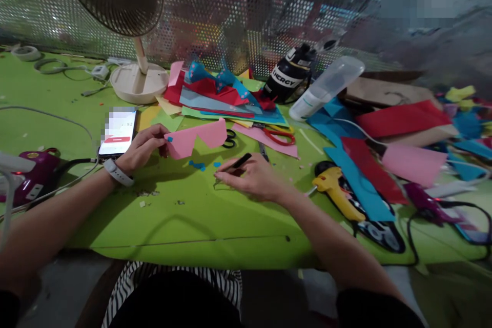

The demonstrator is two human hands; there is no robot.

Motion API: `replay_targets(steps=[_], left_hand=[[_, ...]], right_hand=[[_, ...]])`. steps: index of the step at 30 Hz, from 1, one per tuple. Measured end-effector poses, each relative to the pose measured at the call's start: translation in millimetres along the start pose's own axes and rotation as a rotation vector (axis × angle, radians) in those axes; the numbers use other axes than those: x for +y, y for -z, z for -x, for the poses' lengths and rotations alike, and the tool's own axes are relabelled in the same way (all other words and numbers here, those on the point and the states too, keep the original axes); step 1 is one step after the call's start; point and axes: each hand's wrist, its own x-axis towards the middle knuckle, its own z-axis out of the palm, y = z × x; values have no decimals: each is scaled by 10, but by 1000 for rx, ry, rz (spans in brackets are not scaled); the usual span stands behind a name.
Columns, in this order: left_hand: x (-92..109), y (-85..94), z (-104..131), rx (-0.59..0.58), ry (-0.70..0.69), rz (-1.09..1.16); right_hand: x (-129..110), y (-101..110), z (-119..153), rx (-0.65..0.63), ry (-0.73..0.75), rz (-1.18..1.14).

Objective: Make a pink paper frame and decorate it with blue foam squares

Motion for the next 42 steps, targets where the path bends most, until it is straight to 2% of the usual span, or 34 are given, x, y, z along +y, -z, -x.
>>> replay_targets(steps=[4, 6, 11, 20, 42], left_hand=[[-8, 10, -12, 0, -2, -2], [-7, 10, -16, 3, 0, -2], [3, 8, -20, 9, 9, -3], [-6, 12, -18, -7, -3, -10], [5, 5, -4, -13, -2, -17]], right_hand=[[113, -131, -17, 243, -113, -319], [166, -220, -11, 295, -137, -412], [244, -327, 29, 254, -110, -408], [216, -333, 36, 253, -67, -294], [244, -380, 11, 286, -56, -365]])
